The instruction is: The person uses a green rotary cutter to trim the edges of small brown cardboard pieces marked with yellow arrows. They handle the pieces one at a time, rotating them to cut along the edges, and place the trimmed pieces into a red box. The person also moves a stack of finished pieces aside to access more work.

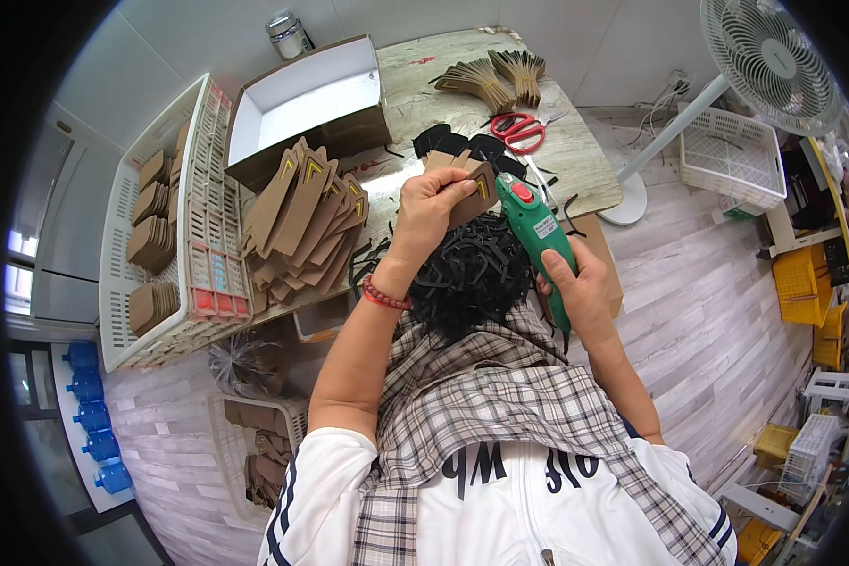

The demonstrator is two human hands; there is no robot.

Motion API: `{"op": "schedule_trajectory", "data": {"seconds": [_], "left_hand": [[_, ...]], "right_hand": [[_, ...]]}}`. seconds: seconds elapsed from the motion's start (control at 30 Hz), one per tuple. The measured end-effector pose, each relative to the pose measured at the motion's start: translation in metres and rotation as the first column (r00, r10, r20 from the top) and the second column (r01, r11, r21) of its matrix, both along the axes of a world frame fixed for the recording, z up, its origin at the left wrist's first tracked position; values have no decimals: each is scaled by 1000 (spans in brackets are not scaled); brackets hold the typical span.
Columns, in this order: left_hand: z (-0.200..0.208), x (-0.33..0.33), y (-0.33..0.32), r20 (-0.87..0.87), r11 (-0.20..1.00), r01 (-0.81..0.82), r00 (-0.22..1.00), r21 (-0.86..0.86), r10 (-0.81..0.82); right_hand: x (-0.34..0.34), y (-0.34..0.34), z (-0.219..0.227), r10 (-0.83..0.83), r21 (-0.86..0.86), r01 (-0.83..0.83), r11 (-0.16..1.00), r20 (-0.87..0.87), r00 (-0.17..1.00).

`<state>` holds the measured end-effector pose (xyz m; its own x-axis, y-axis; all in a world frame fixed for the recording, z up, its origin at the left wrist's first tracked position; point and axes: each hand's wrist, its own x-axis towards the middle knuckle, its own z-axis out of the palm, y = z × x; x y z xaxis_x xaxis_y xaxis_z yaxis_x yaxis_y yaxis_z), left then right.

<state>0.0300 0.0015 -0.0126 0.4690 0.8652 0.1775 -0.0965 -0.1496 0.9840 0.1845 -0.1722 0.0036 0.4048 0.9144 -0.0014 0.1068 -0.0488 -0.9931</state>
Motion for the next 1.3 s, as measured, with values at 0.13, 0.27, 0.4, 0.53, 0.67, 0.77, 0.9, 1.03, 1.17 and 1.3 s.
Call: {"op": "schedule_trajectory", "data": {"seconds": [0.13,0.27,0.4,0.53,0.67,0.77,0.9,1.03,1.17,1.3], "left_hand": [[5,-7,6,-47,997,72,996,31,-71],[12,-15,21,-191,975,149,975,168,-116],[27,-21,25,-313,939,266,930,219,-190],[31,-37,27,-205,988,51,979,148,-20],[39,-63,36,-50,990,-139,989,-18,138],[26,-63,37,114,980,-193,974,-55,198],[19,-37,12,267,959,-235,925,-159,271],[3,-16,-2,322,956,-259,901,-139,291],[2,-5,-11,316,948,-263,897,-179,308],[-1,-2,-14,300,952,-262,906,-155,299]], "right_hand": [[3,-1,-1,5,5,-5,1000,-6,1000],[5,-1,-2,14,21,-14,1000,-2,1000],[7,1,-2,33,-8,-33,999,27,999],[5,1,-9,-7,-37,5,999,-49,999],[1,0,-9,13,-80,-15,997,-31,999],[-10,4,-3,16,-88,-14,996,23,1000],[-21,14,3,16,-58,-13,998,58,998],[-21,15,2,15,-24,-14,1000,52,999],[-21,14,3,-2,-32,5,999,74,997],[-21,13,5,-4,-33,6,999,66,998]]}}
